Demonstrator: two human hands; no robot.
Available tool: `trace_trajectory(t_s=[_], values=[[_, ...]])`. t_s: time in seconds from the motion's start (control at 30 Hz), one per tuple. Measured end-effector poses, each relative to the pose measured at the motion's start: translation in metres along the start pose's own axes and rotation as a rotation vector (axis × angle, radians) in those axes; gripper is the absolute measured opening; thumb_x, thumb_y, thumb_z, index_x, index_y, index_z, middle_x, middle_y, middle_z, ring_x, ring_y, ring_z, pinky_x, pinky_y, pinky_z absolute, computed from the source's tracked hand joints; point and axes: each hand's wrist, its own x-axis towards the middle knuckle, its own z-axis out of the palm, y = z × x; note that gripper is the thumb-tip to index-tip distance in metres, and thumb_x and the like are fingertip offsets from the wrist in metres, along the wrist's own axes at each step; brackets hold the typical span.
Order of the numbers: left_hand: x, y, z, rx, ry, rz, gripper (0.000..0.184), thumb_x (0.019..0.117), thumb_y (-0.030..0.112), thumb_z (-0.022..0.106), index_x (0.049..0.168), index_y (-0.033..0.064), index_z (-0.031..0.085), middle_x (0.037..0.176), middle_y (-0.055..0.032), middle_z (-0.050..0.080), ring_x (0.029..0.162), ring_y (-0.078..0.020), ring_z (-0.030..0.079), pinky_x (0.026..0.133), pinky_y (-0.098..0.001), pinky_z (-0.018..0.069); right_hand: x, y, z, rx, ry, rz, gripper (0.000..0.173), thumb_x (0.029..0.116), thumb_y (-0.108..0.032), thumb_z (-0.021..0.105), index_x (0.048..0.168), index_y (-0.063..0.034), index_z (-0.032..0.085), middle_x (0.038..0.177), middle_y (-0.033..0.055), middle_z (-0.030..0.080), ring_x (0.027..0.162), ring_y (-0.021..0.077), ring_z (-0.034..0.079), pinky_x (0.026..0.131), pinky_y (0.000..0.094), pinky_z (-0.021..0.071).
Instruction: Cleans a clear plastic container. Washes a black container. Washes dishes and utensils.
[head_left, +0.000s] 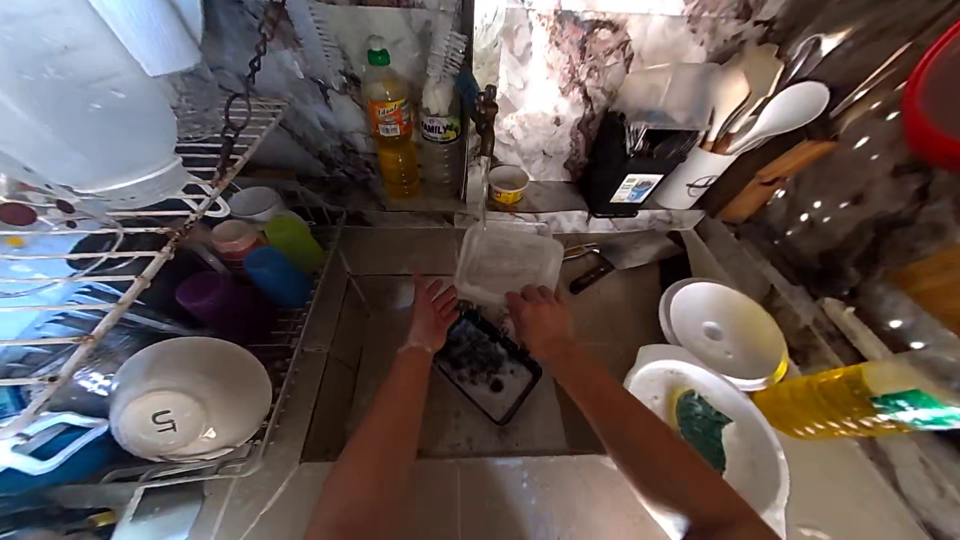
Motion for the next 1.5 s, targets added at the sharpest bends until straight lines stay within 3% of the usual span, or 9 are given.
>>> trace_trajectory(t_s=[0.23,0.4,0.53,0.67,0.83,0.97,1.2,1.4,1.5], values=[[0.008,-0.027,0.023,0.080,-0.090,-0.130,0.064,0.1124,0.048,0.020,0.155,0.0021,0.032,0.151,-0.0218,0.046,0.132,-0.0303,0.052,0.107,-0.0423,0.0451,0.026,-0.004,0.013,1.384,0.127,0.348,0.034,0.1116,-0.022,0.045,0.123,0.0088,0.056,0.089,0.0156,0.063,0.072,0.0190,0.066,0.067,0.0330,0.0599],[0.019,-0.015,0.027,-0.214,-0.319,0.002,0.054,0.1099,0.052,0.023,0.134,0.0127,0.051,0.109,-0.0076,0.068,0.094,-0.0165,0.069,0.079,-0.0315,0.0587,0.053,-0.004,0.021,1.841,0.094,0.621,0.051,0.1117,-0.047,0.030,0.133,-0.0053,0.051,0.097,0.0134,0.062,0.067,0.0167,0.061,0.053,0.0273,0.0507],[0.011,0.008,0.018,-0.218,-0.303,0.143,0.022,0.1113,0.017,0.035,0.124,0.0108,0.053,0.096,-0.0022,0.068,0.082,-0.0104,0.068,0.074,-0.0282,0.0583,0.059,-0.006,0.022,1.715,-0.034,0.599,0.074,0.1075,-0.062,0.022,0.154,-0.0050,0.035,0.141,0.0241,0.052,0.116,0.0322,0.060,0.090,0.0427,0.0540],[-0.008,0.026,0.016,0.409,-0.209,0.353,0.029,0.1077,0.012,0.050,0.134,0.0023,0.050,0.094,-0.0033,0.061,0.070,-0.0052,0.058,0.067,-0.0227,0.0526,0.074,-0.025,0.028,1.589,-0.011,0.447,0.078,0.1064,-0.064,0.020,0.154,-0.0050,0.040,0.148,0.0230,0.051,0.133,0.0345,0.053,0.107,0.0519,0.0454],[-0.031,0.051,0.002,1.416,-0.373,0.530,0.033,0.1070,0.015,0.054,0.135,-0.0012,0.062,0.125,-0.0251,0.066,0.118,-0.0383,0.064,0.105,-0.0559,0.0464,0.093,-0.009,0.021,1.829,-0.162,0.233,0.091,0.0969,-0.078,0.001,0.161,-0.0172,0.024,0.144,0.0167,0.054,0.122,0.0292,0.060,0.098,0.0479,0.0527],[-0.048,0.056,0.014,1.874,-0.457,0.480,0.050,0.1051,0.004,0.046,0.154,0.0150,0.047,0.136,-0.0235,0.062,0.128,-0.0442,0.057,0.107,-0.0600,0.0427,0.083,0.003,0.026,1.784,-0.110,0.198,0.052,0.1124,-0.040,0.030,0.160,-0.0193,0.026,0.135,0.0178,0.061,0.107,0.0291,0.068,0.087,0.0415,0.0575],[-0.020,0.038,0.025,0.669,-0.192,0.454,0.034,0.1116,0.027,0.043,0.132,0.0027,0.056,0.086,-0.0088,0.058,0.066,-0.0130,0.054,0.064,-0.0303,0.0502,0.070,0.000,0.048,1.910,0.031,0.173,0.075,0.1047,-0.067,0.012,0.154,-0.0162,0.038,0.141,0.0104,0.059,0.126,0.0223,0.060,0.102,0.0436,0.0520],[0.026,0.005,0.006,-0.162,-0.156,0.056,0.072,0.1032,0.069,0.019,0.139,0.0159,0.052,0.119,-0.0086,0.068,0.106,-0.0212,0.066,0.087,-0.0417,0.0572,0.058,0.001,0.046,2.040,-0.056,-0.049,0.025,0.1010,-0.005,0.038,0.121,-0.0104,0.052,0.083,0.0000,0.069,0.073,0.0114,0.069,0.073,0.0290,0.0599],[0.018,-0.003,0.023,0.020,-0.062,0.071,0.058,0.1098,0.048,0.037,0.154,0.0110,0.035,0.144,-0.0190,0.051,0.123,-0.0307,0.057,0.098,-0.0456,0.0514,0.072,-0.018,0.032,1.975,0.133,0.197,0.010,0.1096,-0.010,0.042,0.108,-0.0125,0.052,0.068,-0.0034,0.059,0.053,0.0068,0.059,0.054,0.0232,0.0556]])
